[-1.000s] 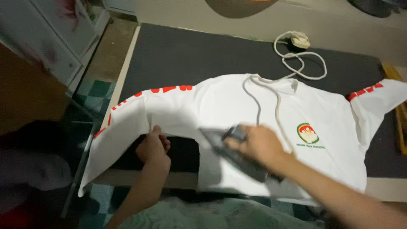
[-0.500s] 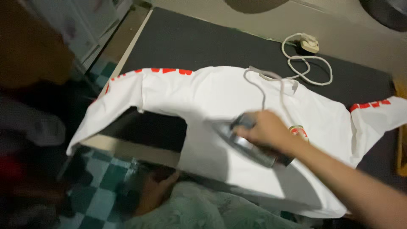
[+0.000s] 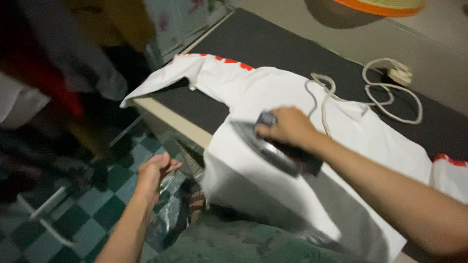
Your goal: The person irons a white long-sleeved shirt on a table, smoothing the front, sleeves, and back with an electric iron. They repeatedly reposition and flip the shirt to access different areas.
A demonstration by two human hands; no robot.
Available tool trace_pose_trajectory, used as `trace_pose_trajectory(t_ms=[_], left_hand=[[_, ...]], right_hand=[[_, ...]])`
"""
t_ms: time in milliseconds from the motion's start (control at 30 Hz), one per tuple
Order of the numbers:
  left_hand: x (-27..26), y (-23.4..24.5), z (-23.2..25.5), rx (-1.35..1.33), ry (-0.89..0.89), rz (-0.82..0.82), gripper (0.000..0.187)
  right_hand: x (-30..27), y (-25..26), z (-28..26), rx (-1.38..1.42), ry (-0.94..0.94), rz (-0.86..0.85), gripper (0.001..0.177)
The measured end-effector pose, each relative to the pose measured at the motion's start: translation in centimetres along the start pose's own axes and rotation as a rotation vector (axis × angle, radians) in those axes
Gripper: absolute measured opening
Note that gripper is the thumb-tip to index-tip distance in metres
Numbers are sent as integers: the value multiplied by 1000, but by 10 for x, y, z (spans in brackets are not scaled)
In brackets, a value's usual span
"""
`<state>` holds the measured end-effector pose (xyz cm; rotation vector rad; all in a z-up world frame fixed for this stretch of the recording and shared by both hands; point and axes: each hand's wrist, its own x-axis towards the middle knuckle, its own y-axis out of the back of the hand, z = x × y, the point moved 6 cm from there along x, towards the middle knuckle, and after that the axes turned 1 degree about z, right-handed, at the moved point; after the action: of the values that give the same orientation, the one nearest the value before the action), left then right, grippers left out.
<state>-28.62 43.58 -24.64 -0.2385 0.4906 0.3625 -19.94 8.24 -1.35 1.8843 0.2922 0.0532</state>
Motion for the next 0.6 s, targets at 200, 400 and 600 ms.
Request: trace_pose_trajectory(t_ms=[200,400,600], left_hand=[[6,-83,-23,271,-147,-194,45],[-4,-107,-19,505,-232,-115,22],[-37,-96,19,157,-63,-146,29]], right_hand=[[-8,-3,-38,-4,82,132,50],[16,-12,-20,-79,93,125,53],[-109,-12,90,-86,-178,-25,56]])
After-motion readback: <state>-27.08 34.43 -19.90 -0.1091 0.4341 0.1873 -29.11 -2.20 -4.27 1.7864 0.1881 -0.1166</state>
